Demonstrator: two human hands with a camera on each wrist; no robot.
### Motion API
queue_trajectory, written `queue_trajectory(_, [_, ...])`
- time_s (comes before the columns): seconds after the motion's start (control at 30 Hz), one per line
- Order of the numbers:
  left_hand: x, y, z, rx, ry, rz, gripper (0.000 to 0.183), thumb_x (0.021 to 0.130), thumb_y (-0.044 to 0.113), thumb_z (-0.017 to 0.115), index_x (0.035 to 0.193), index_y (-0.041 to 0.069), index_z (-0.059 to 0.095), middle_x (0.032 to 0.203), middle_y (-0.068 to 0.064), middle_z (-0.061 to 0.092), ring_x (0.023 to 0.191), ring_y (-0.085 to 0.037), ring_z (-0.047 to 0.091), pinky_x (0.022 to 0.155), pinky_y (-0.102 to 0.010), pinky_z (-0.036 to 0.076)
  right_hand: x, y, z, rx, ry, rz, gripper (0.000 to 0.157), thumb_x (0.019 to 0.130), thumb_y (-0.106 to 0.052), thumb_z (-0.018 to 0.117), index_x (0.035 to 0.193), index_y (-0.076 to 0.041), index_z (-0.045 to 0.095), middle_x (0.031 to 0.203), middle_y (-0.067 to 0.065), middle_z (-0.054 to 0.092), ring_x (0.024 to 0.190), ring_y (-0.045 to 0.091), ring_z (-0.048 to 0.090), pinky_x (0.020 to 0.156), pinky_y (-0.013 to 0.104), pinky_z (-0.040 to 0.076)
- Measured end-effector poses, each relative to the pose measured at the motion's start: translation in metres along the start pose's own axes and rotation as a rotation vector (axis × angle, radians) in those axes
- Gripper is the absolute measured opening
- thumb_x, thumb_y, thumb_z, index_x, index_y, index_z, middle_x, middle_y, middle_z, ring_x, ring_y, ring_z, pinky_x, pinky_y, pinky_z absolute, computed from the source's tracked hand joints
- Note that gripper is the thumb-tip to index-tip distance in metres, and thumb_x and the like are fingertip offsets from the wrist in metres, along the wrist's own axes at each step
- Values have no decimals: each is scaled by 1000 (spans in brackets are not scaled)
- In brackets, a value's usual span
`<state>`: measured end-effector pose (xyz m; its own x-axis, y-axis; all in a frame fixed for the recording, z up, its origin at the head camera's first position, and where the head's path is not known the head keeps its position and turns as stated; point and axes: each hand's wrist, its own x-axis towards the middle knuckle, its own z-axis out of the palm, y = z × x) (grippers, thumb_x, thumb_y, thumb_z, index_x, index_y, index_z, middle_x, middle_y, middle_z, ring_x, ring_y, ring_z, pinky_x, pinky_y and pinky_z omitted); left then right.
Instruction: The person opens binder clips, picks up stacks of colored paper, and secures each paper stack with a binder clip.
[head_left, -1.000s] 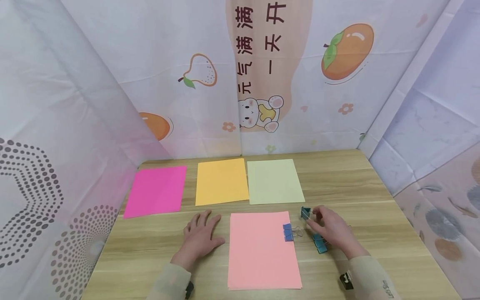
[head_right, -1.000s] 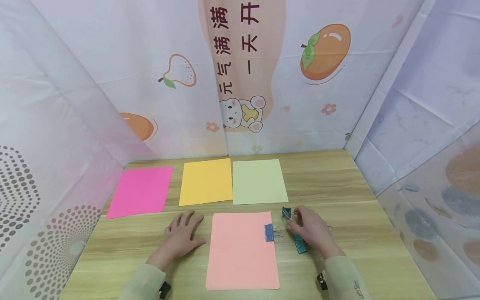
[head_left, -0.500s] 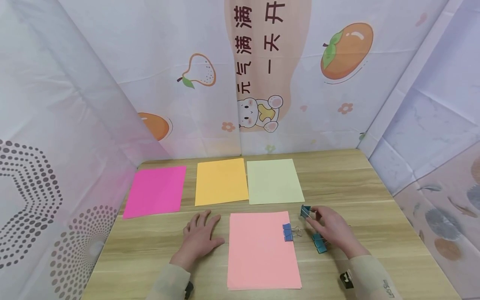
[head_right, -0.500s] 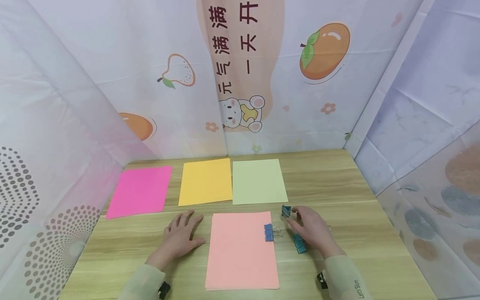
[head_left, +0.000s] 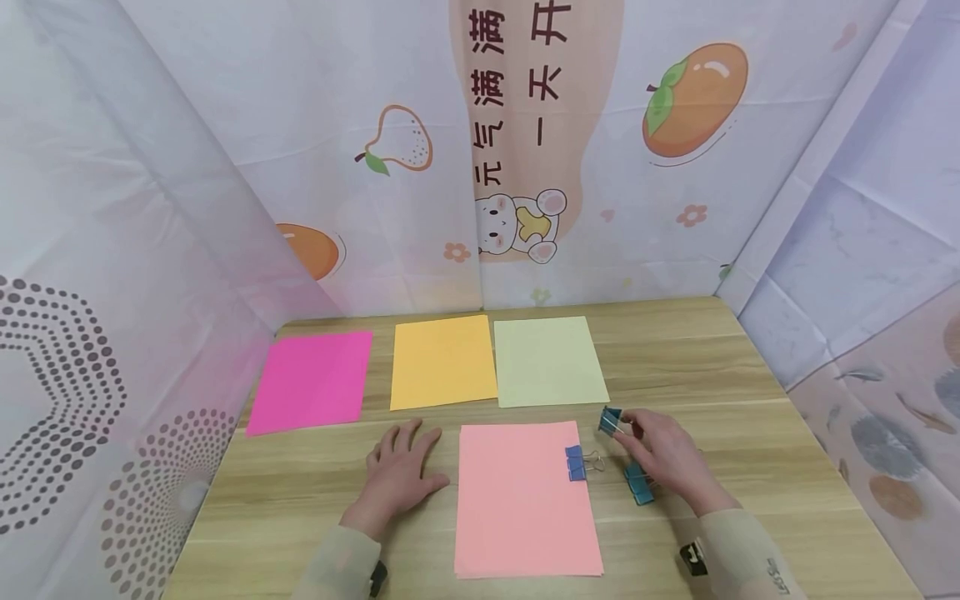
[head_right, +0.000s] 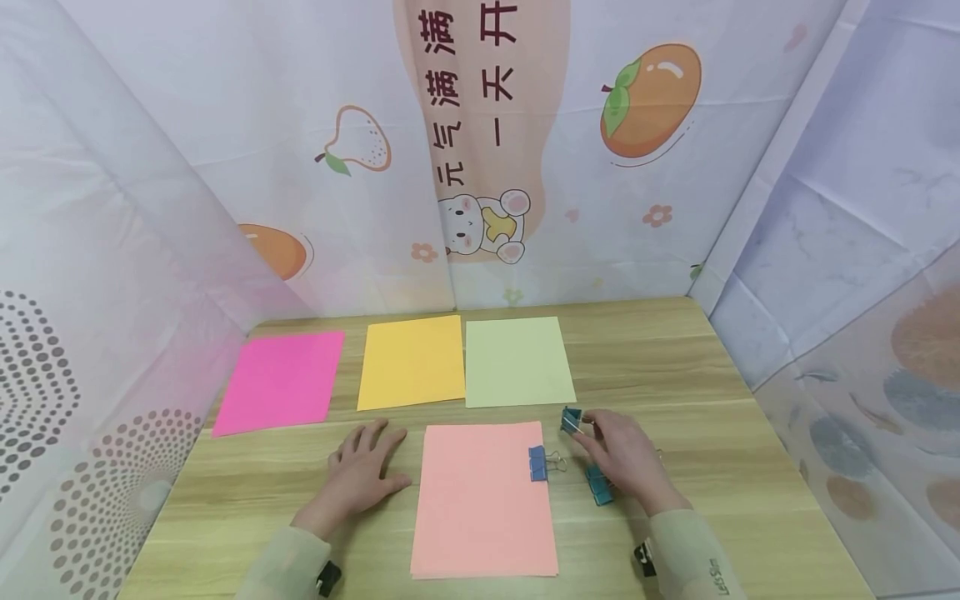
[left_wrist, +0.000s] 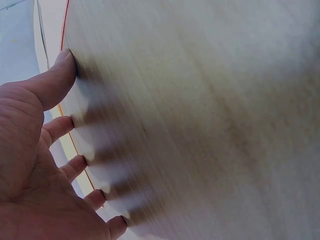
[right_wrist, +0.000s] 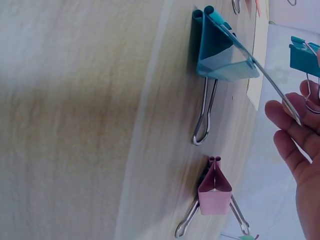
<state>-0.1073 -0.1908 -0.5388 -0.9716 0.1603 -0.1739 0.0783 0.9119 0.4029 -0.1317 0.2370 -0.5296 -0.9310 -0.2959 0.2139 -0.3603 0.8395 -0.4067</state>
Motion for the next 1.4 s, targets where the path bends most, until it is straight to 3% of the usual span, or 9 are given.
queue_trajectory(0.4, [3,1,-3,52,2,17,68,90,44,76,149,20,52,160,-16,34,143,-51,27,104,-75,26,-5,3,1,-35,74,-105,26,89,-18,80,106,-3,67,73,-10,46,65,6,40,59,26,37])
queue_trajectory(0.6, [14,7,-9,90,83,5,48,97,36,69,139,14,62,149,-16,49,136,-49,41,104,-70,31,-5,2,0,-56,45,-79,24,91,-22,78,104,-7,65,72,-11,44,65,7,39,60,27,36])
queue_trajectory(0.77, [29,19,-17,80,168,51,35,99,29,64,130,12,68,137,-12,59,129,-44,50,104,-64,37,-5,3,-1,-62,52,-89,24,90,-21,79,103,-7,65,71,-11,46,66,8,41,60,28,38])
queue_trajectory(0.97, [54,44,-23,70,179,103,35,101,27,62,132,12,67,133,-10,62,126,-42,53,102,-61,42,-6,5,-1,-83,90,-129,24,88,-20,80,102,-7,64,71,-12,46,65,7,40,59,27,38])
queue_trajectory(1.4, [111,88,-8,59,84,115,53,102,39,60,148,16,53,148,-13,51,136,-41,46,108,-57,40,-1,5,1,-110,108,-164,26,86,-17,82,104,-7,66,73,-9,53,67,8,46,61,31,45])
